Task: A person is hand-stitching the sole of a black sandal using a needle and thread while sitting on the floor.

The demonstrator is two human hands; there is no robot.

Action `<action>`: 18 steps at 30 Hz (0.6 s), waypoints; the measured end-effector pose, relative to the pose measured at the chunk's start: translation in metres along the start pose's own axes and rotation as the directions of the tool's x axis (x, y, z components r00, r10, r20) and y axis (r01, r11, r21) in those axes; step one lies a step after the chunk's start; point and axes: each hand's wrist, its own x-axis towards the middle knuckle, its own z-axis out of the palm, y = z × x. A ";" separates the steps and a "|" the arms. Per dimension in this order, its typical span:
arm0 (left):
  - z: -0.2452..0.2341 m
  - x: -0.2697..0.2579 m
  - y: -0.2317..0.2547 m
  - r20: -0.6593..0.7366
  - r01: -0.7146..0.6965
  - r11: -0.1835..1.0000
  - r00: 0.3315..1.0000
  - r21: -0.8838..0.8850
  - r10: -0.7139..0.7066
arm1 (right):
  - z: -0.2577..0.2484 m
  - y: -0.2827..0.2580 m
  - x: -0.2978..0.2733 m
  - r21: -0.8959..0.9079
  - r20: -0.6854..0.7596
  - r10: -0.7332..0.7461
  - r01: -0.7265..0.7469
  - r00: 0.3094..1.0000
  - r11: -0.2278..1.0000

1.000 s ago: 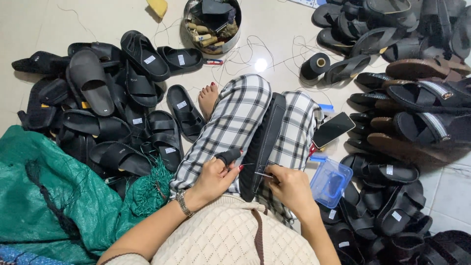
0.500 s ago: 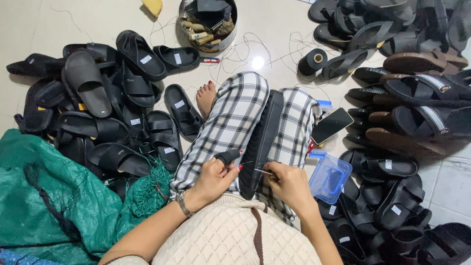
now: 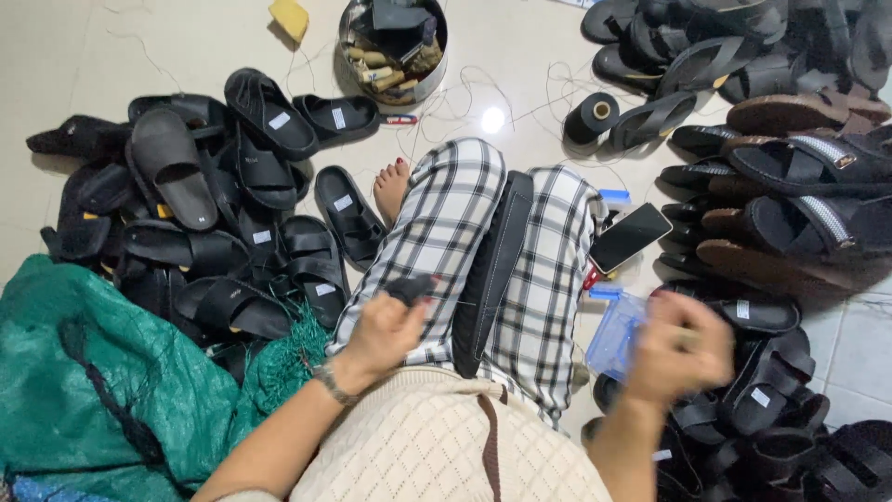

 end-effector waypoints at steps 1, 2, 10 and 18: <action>-0.015 0.006 -0.002 0.076 0.028 0.996 0.997 0.086 -0.034 | -0.021 0.007 0.022 -0.100 -0.133 0.030 -0.044 0.991 0.994; -0.031 0.004 -0.029 0.079 0.025 0.996 0.996 0.085 -0.032 | -0.036 0.063 0.032 -0.103 -0.136 0.031 -0.046 0.990 0.994; -0.115 0.021 -0.050 0.014 0.100 0.446 0.969 0.889 -0.245 | -0.114 0.184 0.033 0.021 -0.017 0.045 -0.045 0.999 0.999; -0.012 0.050 0.045 0.422 0.042 0.980 0.899 0.195 -0.122 | 0.016 -0.014 -0.017 0.215 0.495 0.140 -0.277 0.858 0.937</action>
